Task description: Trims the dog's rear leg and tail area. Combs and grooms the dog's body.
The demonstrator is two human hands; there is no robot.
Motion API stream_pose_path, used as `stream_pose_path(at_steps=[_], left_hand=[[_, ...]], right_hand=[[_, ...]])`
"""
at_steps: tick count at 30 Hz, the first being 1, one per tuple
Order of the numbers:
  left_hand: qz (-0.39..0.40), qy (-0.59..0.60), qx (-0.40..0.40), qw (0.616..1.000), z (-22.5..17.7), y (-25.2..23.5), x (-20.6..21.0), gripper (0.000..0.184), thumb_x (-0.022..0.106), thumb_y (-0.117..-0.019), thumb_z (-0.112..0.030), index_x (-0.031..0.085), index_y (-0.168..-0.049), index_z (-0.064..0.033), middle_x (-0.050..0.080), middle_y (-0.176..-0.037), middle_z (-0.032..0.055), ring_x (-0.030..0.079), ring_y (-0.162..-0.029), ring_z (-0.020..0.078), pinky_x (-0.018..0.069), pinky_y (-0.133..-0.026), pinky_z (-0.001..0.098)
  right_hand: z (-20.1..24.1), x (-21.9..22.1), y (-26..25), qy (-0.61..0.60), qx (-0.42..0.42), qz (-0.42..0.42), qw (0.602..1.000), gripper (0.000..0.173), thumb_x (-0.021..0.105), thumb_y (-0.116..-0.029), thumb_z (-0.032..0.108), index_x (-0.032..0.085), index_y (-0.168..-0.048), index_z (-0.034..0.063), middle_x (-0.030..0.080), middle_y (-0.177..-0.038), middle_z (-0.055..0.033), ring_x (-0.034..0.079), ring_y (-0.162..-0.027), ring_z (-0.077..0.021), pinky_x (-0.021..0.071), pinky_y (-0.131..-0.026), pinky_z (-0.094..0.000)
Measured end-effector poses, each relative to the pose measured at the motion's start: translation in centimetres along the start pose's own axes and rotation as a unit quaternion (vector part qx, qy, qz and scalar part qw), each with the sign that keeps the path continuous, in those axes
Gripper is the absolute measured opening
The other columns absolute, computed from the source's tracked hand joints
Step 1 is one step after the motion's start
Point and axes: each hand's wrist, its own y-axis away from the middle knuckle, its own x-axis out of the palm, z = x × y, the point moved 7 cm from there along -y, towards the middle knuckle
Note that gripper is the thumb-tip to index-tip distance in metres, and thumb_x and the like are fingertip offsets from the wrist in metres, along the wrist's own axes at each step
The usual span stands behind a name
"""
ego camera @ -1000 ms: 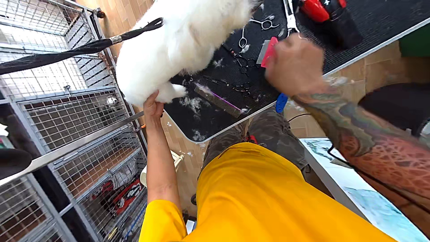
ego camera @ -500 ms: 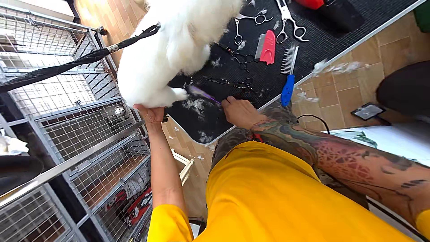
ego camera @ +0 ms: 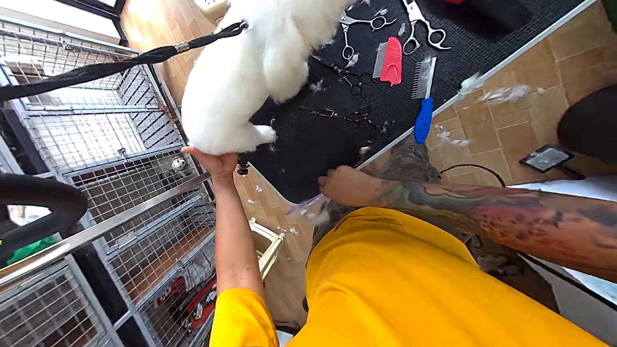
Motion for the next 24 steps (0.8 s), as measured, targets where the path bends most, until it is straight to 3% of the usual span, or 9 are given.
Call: stream_pose_path(at_steps=[4, 6, 8, 11, 14, 17, 20, 22, 24], left_hand=[[0.012, 0.015, -0.026, 0.999, -0.4, -0.5, -0.5, 0.109, 0.027, -0.0716, -0.101, 0.048, -0.144, -0.0221, 0.060, -0.138, 0.0132, 0.057, -0.126, 0.0350, 0.0462, -0.101, 0.0668], [0.031, 0.012, -0.027, 0.999, -0.7, -0.5, -0.2, 0.106, 0.022, -0.0756, -0.098, 0.050, -0.142, -0.0211, 0.062, -0.136, 0.0125, 0.059, -0.125, 0.0334, 0.0480, -0.100, 0.0650], [0.051, -0.006, -0.034, 0.998, -1.0, -0.6, 0.1, 0.106, 0.021, -0.0759, -0.098, 0.051, -0.140, -0.0205, 0.063, -0.133, 0.0123, 0.060, -0.123, 0.0324, 0.0491, -0.100, 0.0635], [0.027, -0.016, -0.051, 0.998, -0.9, -0.1, 0.1, 0.106, 0.018, -0.0755, -0.098, 0.054, -0.138, -0.0210, 0.065, -0.129, 0.0125, 0.062, -0.119, 0.0323, 0.0515, -0.096, 0.0620], [0.020, 0.008, -0.045, 0.999, -0.8, 0.5, -0.1, 0.103, 0.015, -0.0801, -0.095, 0.054, -0.139, -0.0200, 0.065, -0.130, 0.0135, 0.063, -0.118, 0.0327, 0.0523, -0.096, 0.0613], [0.013, 0.025, -0.027, 0.999, -0.8, 0.9, 0.3, 0.099, 0.012, -0.0832, -0.093, 0.054, -0.138, -0.0212, 0.067, -0.127, 0.0112, 0.063, -0.117, 0.0300, 0.0537, -0.096, 0.0579], [0.012, 0.008, 0.004, 1.000, -1.2, 1.2, 0.3, 0.092, 0.010, -0.0894, -0.086, 0.056, -0.134, -0.0206, 0.070, -0.121, 0.0074, 0.066, -0.113, 0.0249, 0.0563, -0.094, 0.0514], [0.008, -0.004, 0.007, 1.000, -1.0, 1.5, 0.3, 0.090, 0.009, -0.0927, -0.082, 0.056, -0.136, -0.0196, 0.070, -0.121, 0.0061, 0.065, -0.114, 0.0229, 0.0561, -0.095, 0.0501], [0.001, 0.004, 0.006, 1.000, -1.0, 1.8, 0.2, 0.087, 0.008, -0.0958, -0.079, 0.054, -0.138, -0.0188, 0.069, -0.123, 0.0070, 0.065, -0.115, 0.0241, 0.0558, -0.096, 0.0514]], right_hand=[[0.1, -9.3, -0.6, 0.029, -0.061, -0.253, 0.965, 0.016, 0.067, -0.0894, -0.003, 0.068, -0.104, 0.0021, 0.066, -0.103, -0.0198, 0.067, -0.091, -0.0429, 0.0561, -0.061, -0.0561], [-1.3, -13.3, -2.4, 0.046, -0.046, -0.316, 0.947, 0.011, 0.063, -0.0924, 0.000, 0.066, -0.103, 0.0024, 0.065, -0.104, -0.0210, 0.066, -0.091, -0.0451, 0.0543, -0.059, -0.0575], [-3.0, -15.5, -4.8, 0.059, 0.001, -0.298, 0.953, 0.011, 0.061, -0.0941, 0.003, 0.066, -0.103, 0.0002, 0.065, -0.107, -0.0231, 0.066, -0.094, -0.0469, 0.0548, -0.062, -0.0600], [-3.6, -14.0, -6.6, 0.084, 0.017, -0.224, 0.971, 0.012, 0.061, -0.0944, 0.002, 0.066, -0.104, -0.0034, 0.064, -0.107, -0.0257, 0.066, -0.092, -0.0479, 0.0553, -0.065, -0.0616], [-1.6, -10.8, -5.1, 0.145, -0.057, -0.168, 0.973, 0.009, 0.064, -0.0922, 0.000, 0.066, -0.100, -0.0033, 0.063, -0.101, -0.0230, 0.067, -0.088, -0.0439, 0.0558, -0.062, -0.0566], [0.4, -8.6, -2.5, 0.206, -0.161, -0.091, 0.961, 0.016, 0.065, -0.0903, -0.002, 0.070, -0.105, 0.0005, 0.067, -0.105, -0.0204, 0.065, -0.098, -0.0434, 0.0558, -0.073, -0.0597], [-0.2, -11.5, -1.9, 0.179, -0.168, -0.152, 0.957, 0.013, 0.062, -0.0919, 0.002, 0.069, -0.103, 0.0014, 0.069, -0.104, -0.0197, 0.069, -0.096, -0.0408, 0.0577, -0.070, -0.0568], [-1.2, -15.2, -3.1, 0.161, -0.107, -0.230, 0.954, 0.014, 0.058, -0.0972, 0.009, 0.069, -0.101, 0.0016, 0.068, -0.101, -0.0210, 0.070, -0.087, -0.0405, 0.0578, -0.064, -0.0577], [-1.8, -16.4, -4.9, 0.192, -0.038, -0.212, 0.957, 0.017, 0.057, -0.1006, 0.013, 0.068, -0.104, 0.0002, 0.066, -0.102, -0.0243, 0.068, -0.084, -0.0450, 0.0553, -0.062, -0.0619]])
